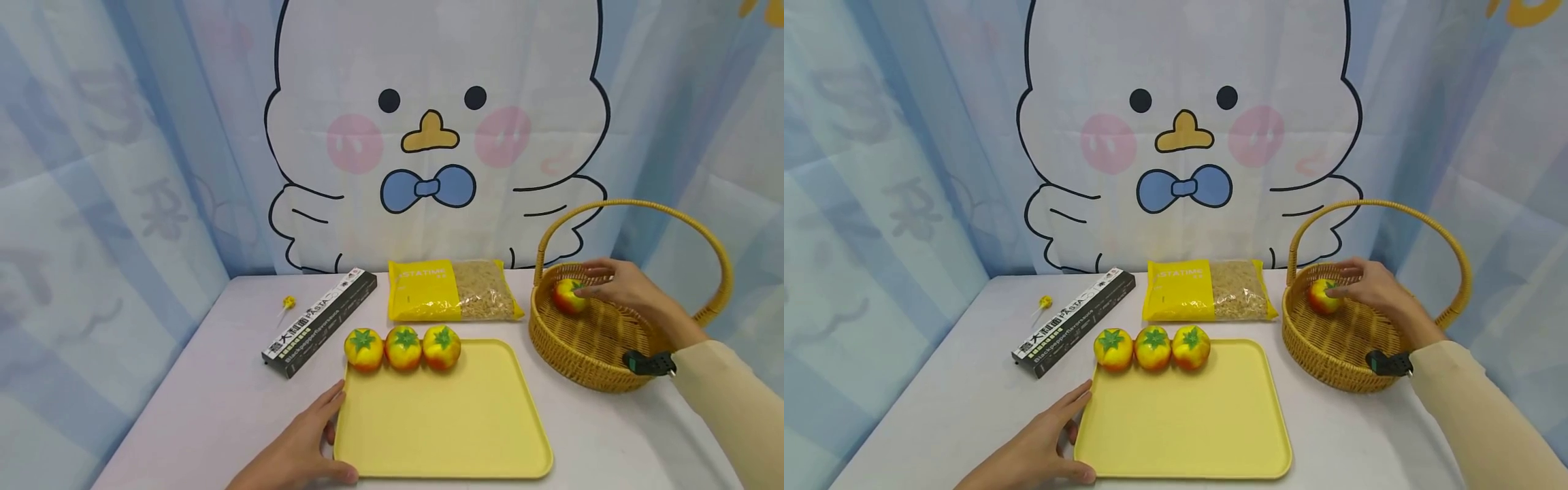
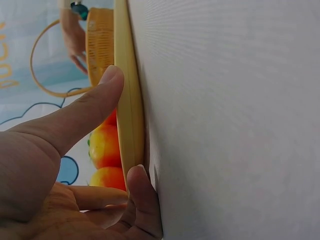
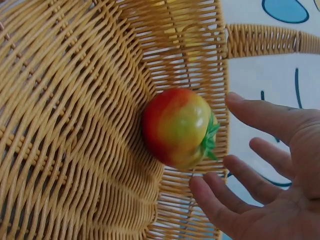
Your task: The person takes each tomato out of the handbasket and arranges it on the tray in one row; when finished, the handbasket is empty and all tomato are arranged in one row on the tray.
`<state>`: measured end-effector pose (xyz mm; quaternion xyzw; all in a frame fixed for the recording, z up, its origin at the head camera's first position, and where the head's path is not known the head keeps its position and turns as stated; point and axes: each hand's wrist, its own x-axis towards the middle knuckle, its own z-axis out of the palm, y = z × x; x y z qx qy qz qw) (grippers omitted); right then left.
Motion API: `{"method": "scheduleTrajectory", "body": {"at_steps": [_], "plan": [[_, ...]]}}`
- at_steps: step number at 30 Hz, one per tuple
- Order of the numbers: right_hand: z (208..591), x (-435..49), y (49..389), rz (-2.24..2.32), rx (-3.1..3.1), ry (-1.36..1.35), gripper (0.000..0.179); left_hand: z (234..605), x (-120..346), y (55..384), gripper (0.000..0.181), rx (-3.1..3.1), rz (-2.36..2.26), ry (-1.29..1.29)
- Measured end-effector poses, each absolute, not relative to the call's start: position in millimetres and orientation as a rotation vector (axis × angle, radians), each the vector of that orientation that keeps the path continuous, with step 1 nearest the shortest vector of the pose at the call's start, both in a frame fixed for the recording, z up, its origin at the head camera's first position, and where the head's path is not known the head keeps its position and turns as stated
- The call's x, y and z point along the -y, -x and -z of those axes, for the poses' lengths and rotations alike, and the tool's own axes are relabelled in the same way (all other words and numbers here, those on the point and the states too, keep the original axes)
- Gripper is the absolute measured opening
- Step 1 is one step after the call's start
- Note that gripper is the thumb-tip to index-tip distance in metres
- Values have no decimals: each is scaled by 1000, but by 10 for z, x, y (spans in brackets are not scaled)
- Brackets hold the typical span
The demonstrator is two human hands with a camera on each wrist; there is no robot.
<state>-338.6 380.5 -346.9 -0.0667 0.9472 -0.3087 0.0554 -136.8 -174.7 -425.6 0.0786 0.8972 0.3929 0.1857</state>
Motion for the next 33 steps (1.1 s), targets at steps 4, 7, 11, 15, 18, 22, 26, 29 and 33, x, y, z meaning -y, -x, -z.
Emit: {"method": "scheduleTrajectory", "body": {"at_steps": [4, 7, 11, 15, 18, 22, 26, 29, 33], "plan": [[3507, -3851, 3419, 937, -2850, 175, 87, 4260, 1740, 1373, 126, -2518, -1105, -210], [3534, -3861, 3441, 984, -2805, 158, 87, 4256, 1735, 1376, 127, -2517, -1098, -190], [3565, -3874, 3461, 1018, -2764, 153, 87, 4252, 1732, 1379, 126, -2515, -1100, -178], [3605, -3895, 3481, 1000, -2758, 178, 84, 4255, 1731, 1377, 126, -2514, -1103, -177], [3635, -3912, 3501, 985, -2747, 192, 83, 4261, 1727, 1376, 127, -2514, -1096, -173], [3663, -3913, 3533, 990, -2724, 209, 82, 4269, 1729, 1382, 126, -2516, -1091, -172], [3680, -3906, 3544, 1012, -2704, 208, 85, 4266, 1730, 1380, 126, -2518, -1100, -191], [3690, -3907, 3553, 1032, -2685, 192, 87, 4262, 1730, 1374, 127, -2522, -1105, -208], [3699, -3908, 3566, 1039, -2677, 183, 89, 4254, 1731, 1375, 127, -2523, -1107, -212]]}}
